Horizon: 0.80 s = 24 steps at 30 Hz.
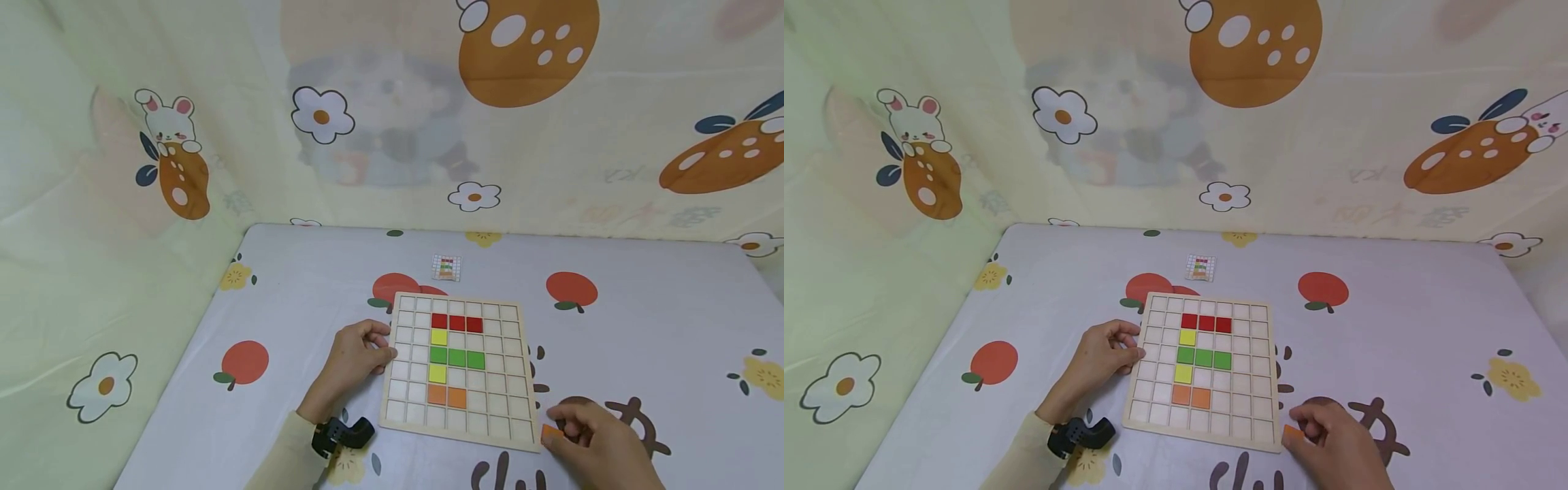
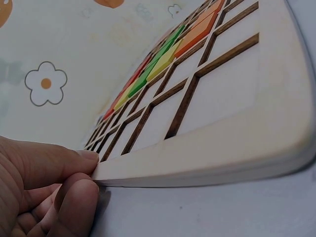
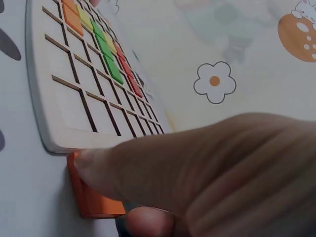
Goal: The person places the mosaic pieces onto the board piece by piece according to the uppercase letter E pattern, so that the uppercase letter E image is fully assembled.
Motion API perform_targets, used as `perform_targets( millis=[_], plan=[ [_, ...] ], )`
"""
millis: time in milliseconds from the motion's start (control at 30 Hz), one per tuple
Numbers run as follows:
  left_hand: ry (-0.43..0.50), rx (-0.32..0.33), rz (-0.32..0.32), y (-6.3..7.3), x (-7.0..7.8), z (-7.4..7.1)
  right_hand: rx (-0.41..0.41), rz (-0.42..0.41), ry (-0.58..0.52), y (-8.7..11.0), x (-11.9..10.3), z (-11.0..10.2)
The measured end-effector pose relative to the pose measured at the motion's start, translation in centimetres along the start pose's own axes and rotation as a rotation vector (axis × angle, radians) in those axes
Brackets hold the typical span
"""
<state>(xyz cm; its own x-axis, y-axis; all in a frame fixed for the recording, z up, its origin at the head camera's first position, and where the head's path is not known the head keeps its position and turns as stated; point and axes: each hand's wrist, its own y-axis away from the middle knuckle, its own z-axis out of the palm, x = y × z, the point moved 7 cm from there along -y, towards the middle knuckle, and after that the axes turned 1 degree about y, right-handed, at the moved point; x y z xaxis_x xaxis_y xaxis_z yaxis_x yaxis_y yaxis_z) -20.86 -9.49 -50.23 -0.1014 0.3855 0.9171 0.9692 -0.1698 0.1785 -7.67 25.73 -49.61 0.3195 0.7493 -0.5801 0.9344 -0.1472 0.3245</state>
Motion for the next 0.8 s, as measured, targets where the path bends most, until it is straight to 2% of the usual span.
perform_targets(
  millis=[233, 467, 700, 800],
  plan=[
    [0.018, -0.003, 0.008, 0.02, -0.08, 0.02, -0.021, 0.003, 0.037, -0.15, 0.4, 0.47],
    [0.034, -0.007, 0.021, 0.04, -0.12, 0.13, -0.028, 0.041, 0.018, -0.05, 0.77, 0.66],
    [0.019, -0.006, 0.008, -0.03, -0.07, 0.06, -0.001, 0.001, -0.054, 0.73, 0.68, 0.47],
    [0.013, -0.005, 0.008, -0.01, -0.01, 0.05, 0.009, 0.006, -0.046, 0.75, 0.63, 0.4]
  ],
)
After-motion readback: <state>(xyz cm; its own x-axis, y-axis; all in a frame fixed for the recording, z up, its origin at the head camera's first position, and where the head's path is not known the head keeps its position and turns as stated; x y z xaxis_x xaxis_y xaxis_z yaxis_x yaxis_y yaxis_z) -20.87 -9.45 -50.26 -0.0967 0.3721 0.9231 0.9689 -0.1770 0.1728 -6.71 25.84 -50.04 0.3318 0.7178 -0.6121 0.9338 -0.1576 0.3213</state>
